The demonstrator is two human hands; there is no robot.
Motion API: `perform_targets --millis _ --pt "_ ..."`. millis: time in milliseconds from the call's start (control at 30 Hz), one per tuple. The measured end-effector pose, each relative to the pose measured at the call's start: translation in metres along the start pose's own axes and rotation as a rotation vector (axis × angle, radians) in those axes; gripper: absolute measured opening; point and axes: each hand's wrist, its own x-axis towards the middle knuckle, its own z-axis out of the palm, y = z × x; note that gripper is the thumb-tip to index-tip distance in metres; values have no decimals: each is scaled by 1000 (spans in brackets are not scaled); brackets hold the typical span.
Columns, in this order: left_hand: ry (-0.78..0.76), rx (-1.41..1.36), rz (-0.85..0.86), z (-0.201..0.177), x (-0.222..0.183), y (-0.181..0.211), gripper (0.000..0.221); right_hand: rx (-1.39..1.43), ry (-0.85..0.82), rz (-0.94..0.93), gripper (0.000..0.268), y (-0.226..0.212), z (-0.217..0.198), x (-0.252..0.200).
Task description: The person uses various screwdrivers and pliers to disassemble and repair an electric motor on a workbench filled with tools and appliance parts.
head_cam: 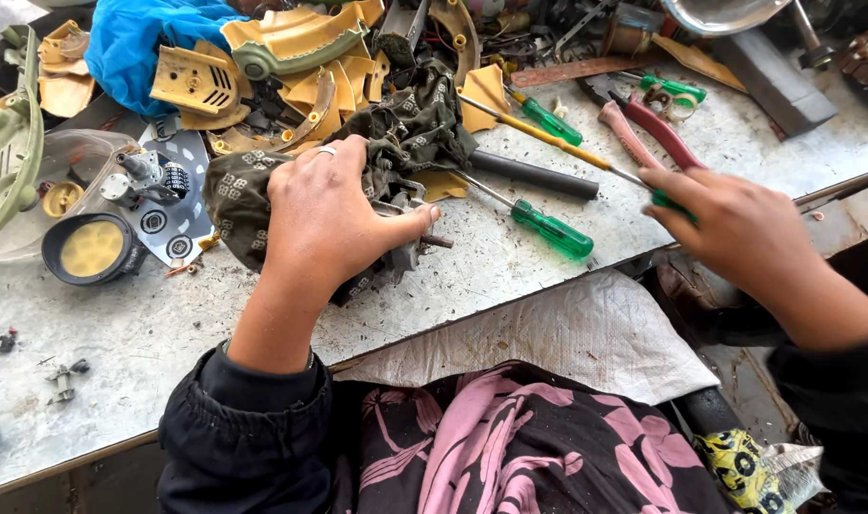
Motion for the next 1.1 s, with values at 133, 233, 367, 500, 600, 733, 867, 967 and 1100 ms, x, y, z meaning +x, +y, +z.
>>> perform_targets --millis 133,233,367,500,600,733,867,967,1100 --pt "22 6 6 2 -1 -1 82 -121 166 -147 41 1 21 28" --pt "48 19 35 4 1 -3 87 -37 250 -208 38 -23 33 37" --pt "32 25 36 4 1 -2 85 176 206 -288 47 -64 40 36" --pt "1 37 23 -2 0 1 81 258 90 -233 35 -78 38 42" --pt "-90 20 -27 -6 1 2 81 372 18 -57 27 -74 33 37" --pt "43 -28 72 -4 -3 -2 90 704 -42 130 28 -61 35 19" --pt "215 -195 210 -1 -10 -8 104 1147 -22 67 28 -66 61 8" --pt "250 -450 275 1 -9 -19 78 1165 4 -85 34 -92 68 14" --pt "65 -718 223 16 -10 -50 23 1091 -67 -268 33 -115 47 22"
